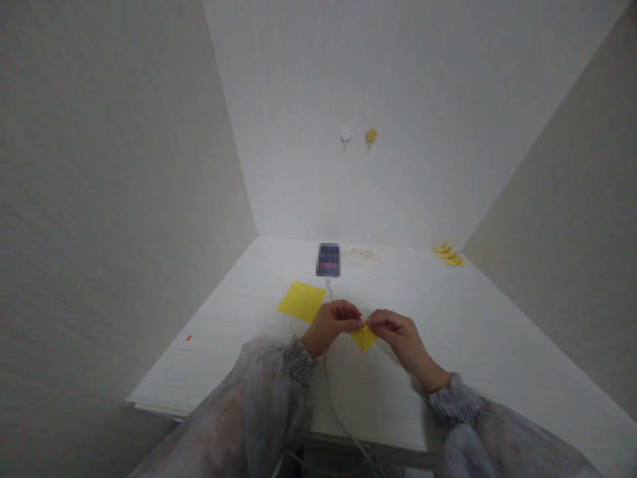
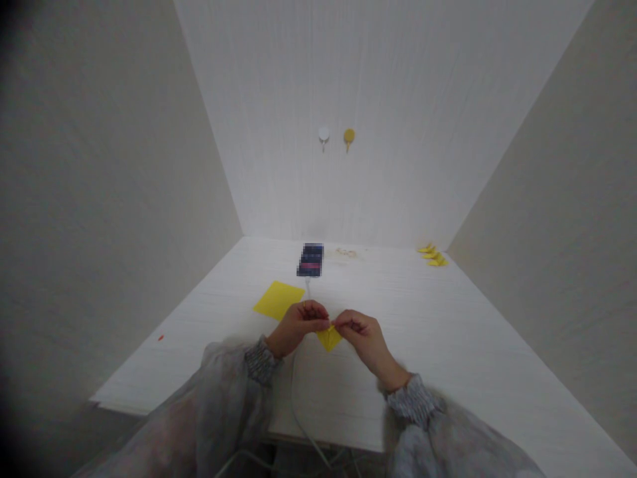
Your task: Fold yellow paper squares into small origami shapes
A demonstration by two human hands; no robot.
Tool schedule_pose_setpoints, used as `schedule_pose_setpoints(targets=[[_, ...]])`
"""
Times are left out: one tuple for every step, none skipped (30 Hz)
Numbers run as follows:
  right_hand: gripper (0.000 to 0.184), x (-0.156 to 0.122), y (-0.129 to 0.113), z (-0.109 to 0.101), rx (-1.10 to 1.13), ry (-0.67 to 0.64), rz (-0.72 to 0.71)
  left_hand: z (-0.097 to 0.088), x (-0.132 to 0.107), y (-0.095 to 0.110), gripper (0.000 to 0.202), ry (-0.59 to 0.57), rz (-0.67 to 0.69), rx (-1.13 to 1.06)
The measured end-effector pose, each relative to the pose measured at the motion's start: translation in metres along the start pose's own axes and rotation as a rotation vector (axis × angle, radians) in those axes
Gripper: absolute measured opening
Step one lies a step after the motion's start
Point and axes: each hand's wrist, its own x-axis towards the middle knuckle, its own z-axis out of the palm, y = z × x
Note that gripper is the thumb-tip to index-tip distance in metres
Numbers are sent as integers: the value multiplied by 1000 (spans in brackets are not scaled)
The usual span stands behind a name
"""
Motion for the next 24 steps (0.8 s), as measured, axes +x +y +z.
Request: schedule_pose_setpoints(targets=[[9,0,0,0,-4,2,8,0,0,0,27,0,11,3],[12,1,-1,0,-5,11,23,0,0,1,28,0,24,14],[14,2,-1,0,-7,23,46,0,0,1,29,1,39,32],[15,3,-1,0,-12,36,76,0,-1,1,30,4,56,57],[16,4,-2,1,-23,42,111,0,-1,2,30,7,72,86],[17,5,-2,2,-38,40,142,0,-1,2,30,9,86,117],[18,6,-3,2,-59,29,166,0,-2,1,30,13,96,146],[19,7,-3,2,-83,12,181,0,-2,1,30,17,99,173],[19,7,-3,3,-110,-5,187,0,-2,1,30,19,99,196],[20,8,-2,2,-141,-15,188,0,-3,1,30,22,96,218],[19,8,-2,2,-181,-21,185,0,-3,0,31,24,95,239],[19,8,-2,2,-227,-22,176,0,-3,0,31,26,96,260],[18,8,-2,2,-279,-19,162,-1,-3,-1,32,27,98,280],[17,8,-2,2,-334,-14,142,-1,-3,-2,31,28,100,299],[16,8,-2,3,-390,-12,118,-2,-3,-3,31,30,100,319],[15,8,-2,3,-445,-11,92,-3,-2,-5,32,34,97,339],[15,8,-2,4,-495,-12,68,-3,-2,-6,32,41,92,358],[15,8,-2,5,-540,-11,46,-4,-1,-8,33,52,88,375],[15,7,-2,6,-579,-9,31,-5,-1,-9,34,63,85,390],[15,7,-2,8,-612,-3,18,-5,0,-10,36,73,85,401],[15,6,-1,9,-640,7,6,-5,0,-12,36,80,88,409],[15,6,0,11,-665,18,-4,-5,1,-12,37,84,92,413],[15,5,1,12,-688,29,-11,-4,1,-13,38,84,95,415],[14,5,1,14,-709,37,-13,-4,1,-13,39,85,96,415]])
